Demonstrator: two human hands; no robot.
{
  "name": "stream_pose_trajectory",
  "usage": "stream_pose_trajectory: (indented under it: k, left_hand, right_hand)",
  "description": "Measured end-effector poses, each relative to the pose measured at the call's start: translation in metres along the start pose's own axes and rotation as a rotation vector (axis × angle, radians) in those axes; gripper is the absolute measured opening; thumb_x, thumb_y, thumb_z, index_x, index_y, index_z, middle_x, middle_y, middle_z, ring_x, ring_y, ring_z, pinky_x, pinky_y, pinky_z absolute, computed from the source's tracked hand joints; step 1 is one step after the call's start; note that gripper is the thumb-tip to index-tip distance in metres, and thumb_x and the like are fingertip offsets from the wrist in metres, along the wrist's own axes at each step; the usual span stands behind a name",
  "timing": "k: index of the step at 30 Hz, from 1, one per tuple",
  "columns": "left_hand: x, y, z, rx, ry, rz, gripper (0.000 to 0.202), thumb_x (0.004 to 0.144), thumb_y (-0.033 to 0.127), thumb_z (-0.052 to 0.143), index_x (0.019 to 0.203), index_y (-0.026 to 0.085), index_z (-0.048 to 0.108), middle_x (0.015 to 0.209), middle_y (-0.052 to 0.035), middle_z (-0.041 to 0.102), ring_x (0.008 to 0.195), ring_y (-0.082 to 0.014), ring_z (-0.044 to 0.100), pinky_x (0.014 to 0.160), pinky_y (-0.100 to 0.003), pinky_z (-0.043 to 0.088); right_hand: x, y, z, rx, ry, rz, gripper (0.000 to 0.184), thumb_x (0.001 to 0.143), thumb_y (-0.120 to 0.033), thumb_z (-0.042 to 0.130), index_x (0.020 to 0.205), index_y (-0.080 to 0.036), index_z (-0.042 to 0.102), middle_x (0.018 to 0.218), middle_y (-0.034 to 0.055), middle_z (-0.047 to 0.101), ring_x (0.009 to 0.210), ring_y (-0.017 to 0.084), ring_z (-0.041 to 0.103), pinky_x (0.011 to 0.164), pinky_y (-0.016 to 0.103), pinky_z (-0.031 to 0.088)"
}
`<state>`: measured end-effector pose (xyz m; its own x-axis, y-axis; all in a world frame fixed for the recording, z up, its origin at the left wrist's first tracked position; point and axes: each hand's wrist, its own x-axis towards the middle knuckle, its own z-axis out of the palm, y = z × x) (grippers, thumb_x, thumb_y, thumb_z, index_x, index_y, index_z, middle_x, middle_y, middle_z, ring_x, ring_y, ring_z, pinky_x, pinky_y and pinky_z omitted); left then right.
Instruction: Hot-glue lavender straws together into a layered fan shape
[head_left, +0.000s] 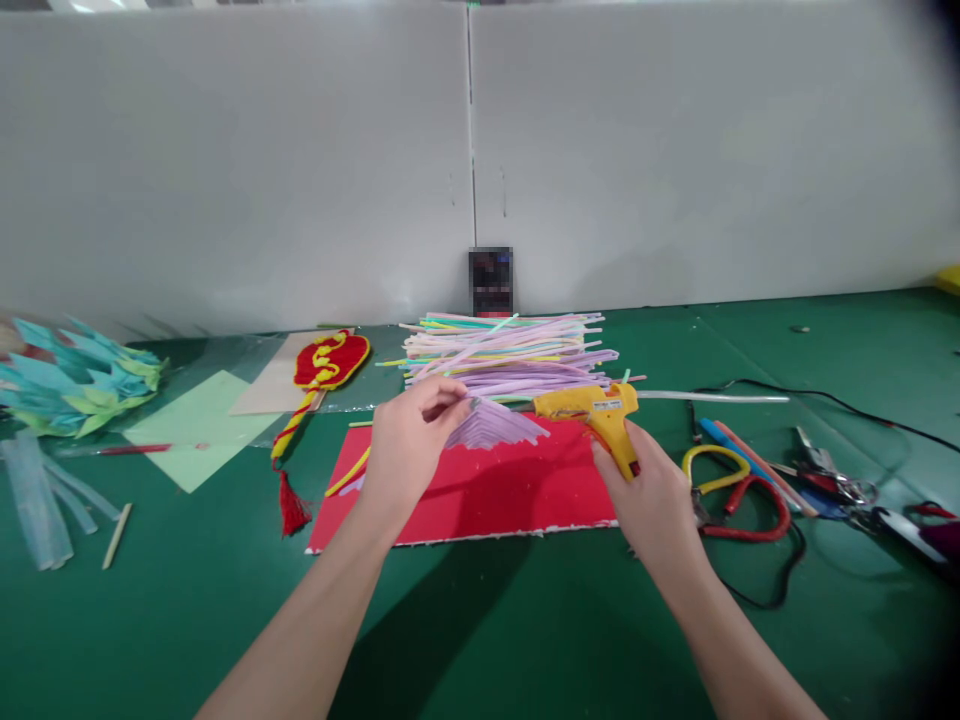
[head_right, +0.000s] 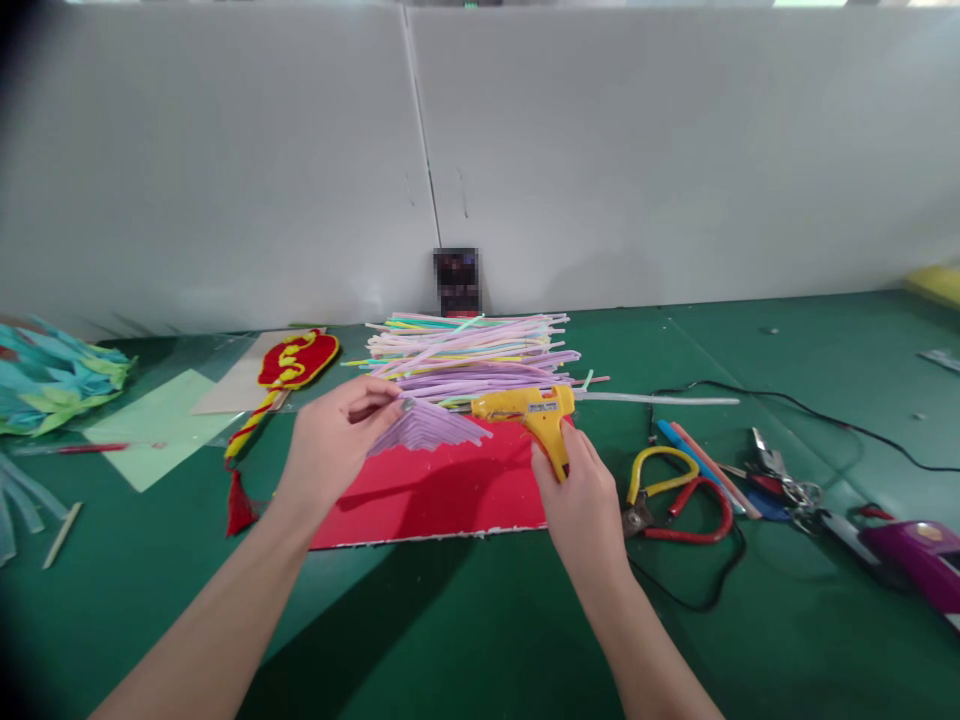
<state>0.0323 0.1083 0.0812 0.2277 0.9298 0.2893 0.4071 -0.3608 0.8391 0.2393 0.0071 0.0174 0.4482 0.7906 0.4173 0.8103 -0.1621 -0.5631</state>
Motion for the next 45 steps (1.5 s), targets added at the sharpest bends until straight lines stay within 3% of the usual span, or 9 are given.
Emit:
stream_pose_trajectory:
  k: [9, 16, 24, 45]
  left_hand:
    - [-0.0007, 0.0004, 0.0014, -0.026, -0.011, -0.010, 0.004, 0.076, 0.021, 0.062, 0.080, 0.020, 0.063, 0.076, -0.0012, 0.070, 0.073, -0.0158, 0.068, 0.069, -0.025, 0.054]
    - [-0.0006, 0.0014, 0.0025, -0.031, -0.021, -0.010, 0.006, 0.076, 0.022, 0.062, 0.081, 0.020, 0.064, 0.077, -0.0018, 0.071, 0.074, -0.0170, 0.068, 0.070, -0.026, 0.055]
    - [-0.0009, 0.0019, 0.0026, -0.040, -0.015, -0.019, 0.005, 0.075, 0.020, 0.062, 0.080, 0.021, 0.064, 0.076, -0.0003, 0.071, 0.073, -0.0155, 0.068, 0.068, -0.024, 0.054]
    - [0.0006, 0.0006, -0.0023, -0.007, 0.004, -0.011, 0.004, 0.076, 0.020, 0.063, 0.080, 0.020, 0.063, 0.076, 0.0003, 0.069, 0.073, -0.0140, 0.066, 0.068, -0.022, 0.051]
  right_hand:
    - [0.0000, -0.0009, -0.0005, 0.012, -0.022, 0.012, 0.034, 0.087, -0.039, 0.041, 0.104, -0.015, 0.057, 0.094, 0.0116, 0.064, 0.082, 0.023, 0.059, 0.070, 0.033, 0.044]
    - [-0.0024, -0.0036, 0.0012, -0.078, 0.037, 0.070, 0.053, 0.076, -0.059, 0.051, 0.108, -0.016, 0.054, 0.091, 0.0120, 0.064, 0.082, 0.026, 0.060, 0.066, 0.036, 0.045]
    - [-0.0002, -0.0022, 0.0001, -0.012, 0.023, 0.007, 0.034, 0.086, -0.040, 0.042, 0.104, -0.015, 0.057, 0.090, 0.0112, 0.064, 0.079, 0.023, 0.059, 0.068, 0.033, 0.044]
    - [-0.0009, 0.0004, -0.0002, -0.010, 0.015, -0.025, 0.036, 0.088, -0.039, 0.041, 0.109, -0.013, 0.055, 0.096, 0.0127, 0.064, 0.087, 0.024, 0.060, 0.074, 0.034, 0.046]
